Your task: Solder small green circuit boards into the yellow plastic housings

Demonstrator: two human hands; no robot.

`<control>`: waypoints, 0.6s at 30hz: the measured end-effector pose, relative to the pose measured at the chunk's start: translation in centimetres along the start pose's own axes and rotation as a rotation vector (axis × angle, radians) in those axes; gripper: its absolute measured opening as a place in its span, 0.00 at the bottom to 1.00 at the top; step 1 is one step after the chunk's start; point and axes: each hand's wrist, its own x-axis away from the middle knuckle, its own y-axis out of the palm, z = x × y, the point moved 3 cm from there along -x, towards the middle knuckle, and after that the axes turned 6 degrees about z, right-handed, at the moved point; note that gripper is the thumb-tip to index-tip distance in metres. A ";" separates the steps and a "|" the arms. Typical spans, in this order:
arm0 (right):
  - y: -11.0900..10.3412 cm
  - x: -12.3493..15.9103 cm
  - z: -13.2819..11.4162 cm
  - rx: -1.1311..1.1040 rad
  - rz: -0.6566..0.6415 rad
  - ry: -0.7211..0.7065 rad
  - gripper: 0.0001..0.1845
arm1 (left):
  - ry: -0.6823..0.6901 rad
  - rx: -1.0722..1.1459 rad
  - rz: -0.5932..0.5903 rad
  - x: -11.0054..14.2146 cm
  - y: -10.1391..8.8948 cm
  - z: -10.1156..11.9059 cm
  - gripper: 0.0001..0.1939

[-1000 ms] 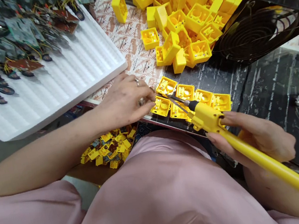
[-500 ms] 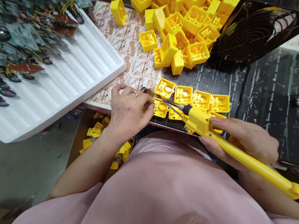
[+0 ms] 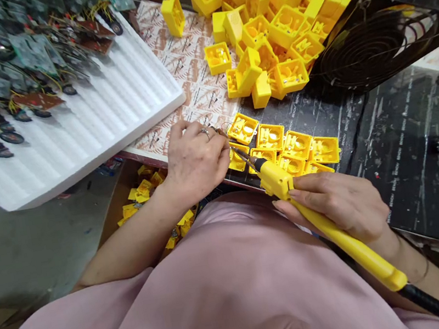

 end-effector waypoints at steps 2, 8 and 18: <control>-0.1 -0.2 0.0 0.001 0.012 -0.009 0.11 | 0.026 -0.008 0.009 0.0 0.1 0.1 0.15; -0.1 -0.4 -0.2 0.012 0.000 -0.007 0.11 | -0.017 -0.016 -0.046 -0.1 0.0 0.1 0.15; -1.5 1.4 1.0 -0.012 0.029 0.102 0.15 | 0.000 -0.009 -0.086 -0.6 -0.4 0.5 0.13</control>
